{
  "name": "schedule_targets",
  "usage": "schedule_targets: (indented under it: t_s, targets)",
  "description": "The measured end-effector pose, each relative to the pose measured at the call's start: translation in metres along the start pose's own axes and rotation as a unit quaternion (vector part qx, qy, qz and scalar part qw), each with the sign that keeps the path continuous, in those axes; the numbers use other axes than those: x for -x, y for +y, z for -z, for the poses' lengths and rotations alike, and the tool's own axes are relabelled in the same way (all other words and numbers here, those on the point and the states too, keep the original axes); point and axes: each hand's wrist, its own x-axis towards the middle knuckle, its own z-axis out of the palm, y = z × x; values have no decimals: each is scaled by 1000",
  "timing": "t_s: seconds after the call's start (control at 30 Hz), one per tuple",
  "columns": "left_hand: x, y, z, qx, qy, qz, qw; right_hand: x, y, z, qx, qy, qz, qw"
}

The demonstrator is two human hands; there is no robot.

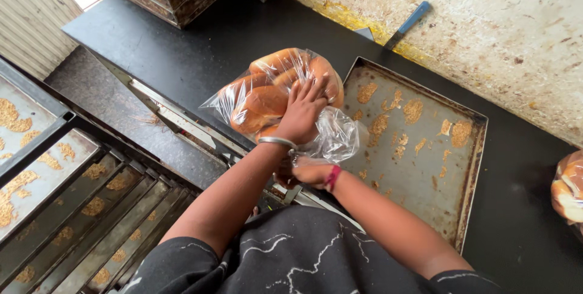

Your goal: The person takes baked buns from a tray and places them into plastic bags by hand before tying the bags closed.

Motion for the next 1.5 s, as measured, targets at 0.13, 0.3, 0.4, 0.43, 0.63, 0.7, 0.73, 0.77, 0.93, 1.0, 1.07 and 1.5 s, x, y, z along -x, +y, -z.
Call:
schedule_targets:
  t_s: [0.13, 0.3, 0.4, 0.43, 0.63, 0.7, 0.73, 0.77, 0.93, 1.0, 1.07, 1.5]
  targets:
    - [6, -2, -1, 4, -13, 10, 1000, 61, -72, 10, 63, -178, -17, 982]
    - [2, -18, -28, -47, -27, 13, 998, 99, -150, 36, 207, -82, 116, 968]
    - [11, -35, -57, -99, 126, -65, 985, 66, -174, 30, 364, 103, 322, 867]
    - [9, -41, -61, -100, 126, -65, 985, 47, -180, 23, 396, 81, 299, 864]
    - [-18, -18, -41, -112, -192, 115, 968, -37, -178, -37, 580, -165, -17, 797]
    - [-2, -10, -32, -134, -59, 22, 989, -56, -173, -49, 633, -171, -23, 755]
    - [0, -9, -29, -136, -58, 25, 989, -63, -170, -53, 682, -175, -31, 710]
    - [-1, -8, -27, -117, -47, 14, 992, -69, -168, -55, 684, -177, -29, 707]
    - [0, -3, -26, -111, -64, 22, 991, -90, -155, -58, 702, -295, -26, 648]
    - [1, -2, -31, -152, -43, 22, 987, -100, -148, -53, 701, -307, -22, 644]
    - [-2, -4, -34, -143, -30, 19, 989, -108, -142, -46, 699, -317, -21, 641]
    - [16, -6, -39, 15, 28, 47, 998, -79, -153, 64, 487, 147, 220, 833]
